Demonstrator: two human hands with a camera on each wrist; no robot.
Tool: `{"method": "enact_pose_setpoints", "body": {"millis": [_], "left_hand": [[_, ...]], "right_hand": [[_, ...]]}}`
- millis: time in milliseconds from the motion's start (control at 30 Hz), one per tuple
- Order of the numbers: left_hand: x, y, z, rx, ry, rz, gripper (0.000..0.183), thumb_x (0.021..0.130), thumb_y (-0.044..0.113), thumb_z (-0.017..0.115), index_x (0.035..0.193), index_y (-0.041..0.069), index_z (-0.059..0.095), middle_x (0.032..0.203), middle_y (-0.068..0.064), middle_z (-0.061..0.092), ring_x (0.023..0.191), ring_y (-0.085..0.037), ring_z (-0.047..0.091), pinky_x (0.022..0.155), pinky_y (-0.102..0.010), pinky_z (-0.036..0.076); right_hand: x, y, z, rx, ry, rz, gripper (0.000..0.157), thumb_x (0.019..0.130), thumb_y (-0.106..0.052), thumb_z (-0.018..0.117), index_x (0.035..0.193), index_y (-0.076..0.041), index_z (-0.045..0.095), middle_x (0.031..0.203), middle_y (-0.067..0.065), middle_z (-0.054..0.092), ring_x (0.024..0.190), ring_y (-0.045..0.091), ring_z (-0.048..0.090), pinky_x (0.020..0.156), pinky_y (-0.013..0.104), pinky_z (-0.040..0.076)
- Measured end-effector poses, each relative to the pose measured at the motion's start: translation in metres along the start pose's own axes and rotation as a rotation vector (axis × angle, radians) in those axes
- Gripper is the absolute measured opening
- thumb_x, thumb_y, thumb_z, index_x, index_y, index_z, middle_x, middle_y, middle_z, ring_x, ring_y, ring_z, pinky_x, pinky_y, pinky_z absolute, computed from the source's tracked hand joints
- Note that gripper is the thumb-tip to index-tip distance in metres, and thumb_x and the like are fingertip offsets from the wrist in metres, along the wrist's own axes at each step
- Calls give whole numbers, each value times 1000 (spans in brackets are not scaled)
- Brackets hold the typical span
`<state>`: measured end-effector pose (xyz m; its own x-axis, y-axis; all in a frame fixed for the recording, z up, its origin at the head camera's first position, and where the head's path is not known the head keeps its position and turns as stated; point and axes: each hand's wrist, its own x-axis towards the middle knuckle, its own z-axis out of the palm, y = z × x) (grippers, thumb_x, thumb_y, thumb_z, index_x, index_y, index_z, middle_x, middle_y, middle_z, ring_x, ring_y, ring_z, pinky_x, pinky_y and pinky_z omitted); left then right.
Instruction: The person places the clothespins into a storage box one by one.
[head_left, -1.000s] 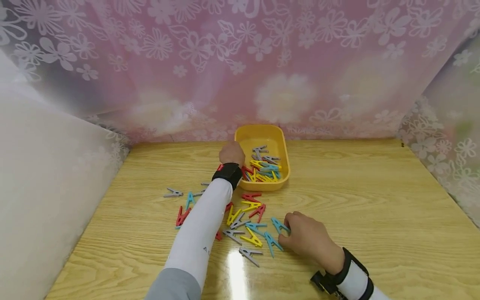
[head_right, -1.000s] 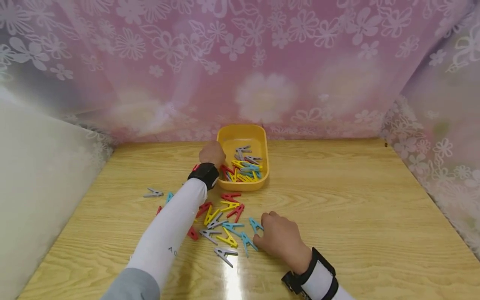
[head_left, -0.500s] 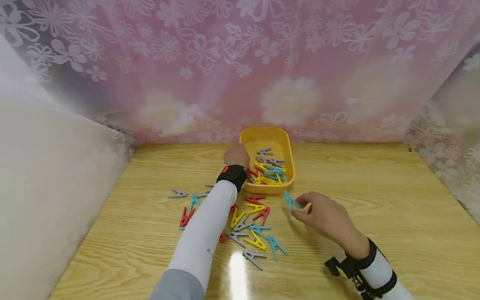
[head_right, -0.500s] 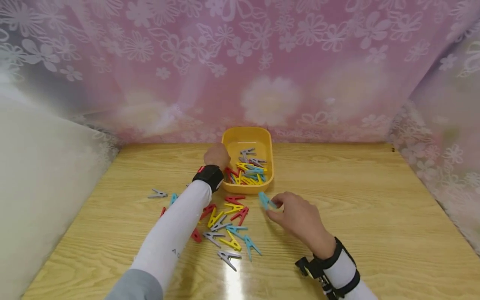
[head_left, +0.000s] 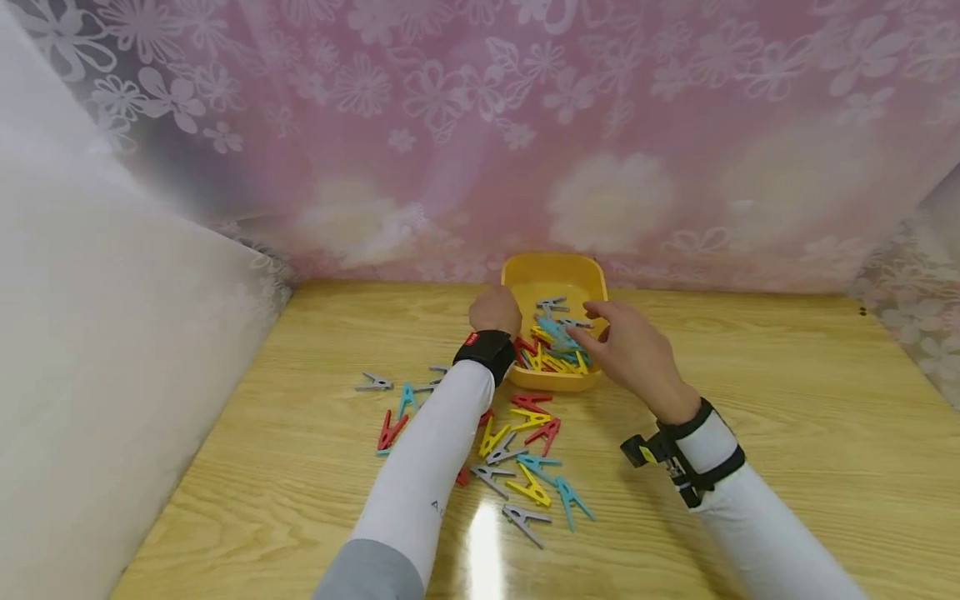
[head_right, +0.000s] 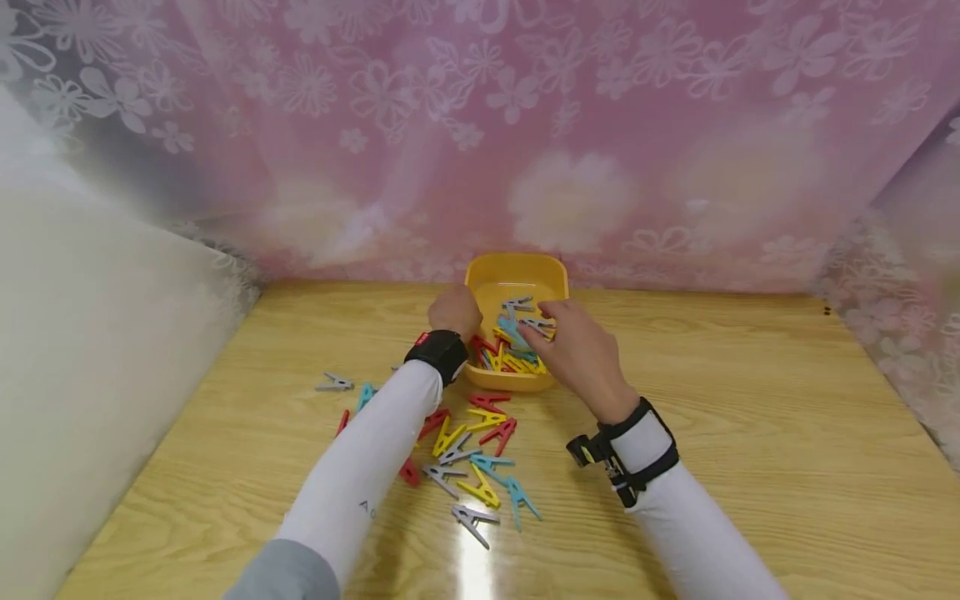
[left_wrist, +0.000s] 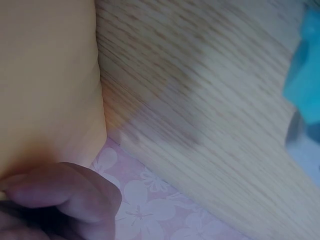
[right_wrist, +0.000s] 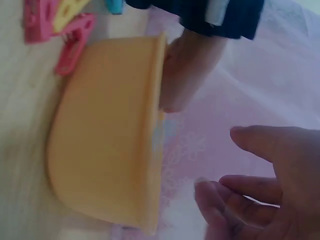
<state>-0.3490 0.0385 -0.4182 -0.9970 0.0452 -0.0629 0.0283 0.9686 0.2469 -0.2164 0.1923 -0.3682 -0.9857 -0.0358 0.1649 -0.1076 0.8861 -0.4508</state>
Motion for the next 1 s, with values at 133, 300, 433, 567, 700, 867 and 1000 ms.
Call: {"method": "enact_pose_setpoints", "body": {"millis": [133, 300, 433, 567, 700, 867, 1000], "left_hand": [[-1, 5, -2, -6, -6, 22, 23, 97, 25, 54, 99, 10, 72, 83, -4, 67, 67, -17, 63, 50, -28, 45], [0, 5, -5, -5, -10, 20, 22, 98, 23, 54, 99, 11, 72, 82, -4, 67, 67, -17, 63, 51, -29, 46], [0, 2, -5, -7, -31, 19, 23, 98, 22, 53, 97, 10, 72, 79, -5, 66, 65, -16, 62, 47, -29, 40], [0, 1, -2, 1, -23, 26, 23, 98, 22, 52, 97, 10, 72, 76, -4, 64, 62, -16, 61, 44, -28, 36], [0, 0, -2, 4, -19, 32, 23, 98, 22, 52, 98, 10, 71, 77, -5, 65, 63, -16, 61, 46, -28, 38], [-2, 1, -4, 3, -10, 20, 23, 98, 22, 52, 99, 9, 72, 83, -6, 67, 70, -18, 64, 54, -31, 50], [-4, 2, -5, -6, -20, 20, 23, 97, 22, 54, 100, 8, 71, 86, -7, 68, 73, -19, 65, 58, -33, 52]], "right_hand": [[-8, 4, 2, 20, -13, 15, 48, 94, -38, 59, 126, -3, 59, 112, 15, 60, 78, 22, 58, 55, 33, 48], [-24, 9, 4, 61, -12, 10, 38, 94, -32, 60, 120, -4, 63, 106, 11, 62, 74, 20, 55, 54, 32, 44], [-41, 11, 7, 77, -40, 18, 35, 93, -31, 62, 114, -4, 65, 100, 8, 63, 73, 18, 54, 55, 31, 43], [-58, 10, 11, 87, -93, 31, 33, 91, -33, 65, 108, -5, 66, 95, 6, 63, 72, 17, 55, 56, 30, 44], [-71, 9, 13, 107, -157, 57, 34, 89, -36, 67, 105, -6, 65, 93, 3, 61, 72, 15, 54, 56, 30, 44], [-86, 8, 13, 101, -190, 80, 36, 88, -39, 67, 105, -8, 64, 91, 1, 59, 68, 12, 52, 53, 29, 43], [-99, 6, 15, 98, -200, 91, 34, 87, -39, 68, 103, -9, 65, 86, -3, 57, 64, 10, 50, 52, 29, 42]]}}
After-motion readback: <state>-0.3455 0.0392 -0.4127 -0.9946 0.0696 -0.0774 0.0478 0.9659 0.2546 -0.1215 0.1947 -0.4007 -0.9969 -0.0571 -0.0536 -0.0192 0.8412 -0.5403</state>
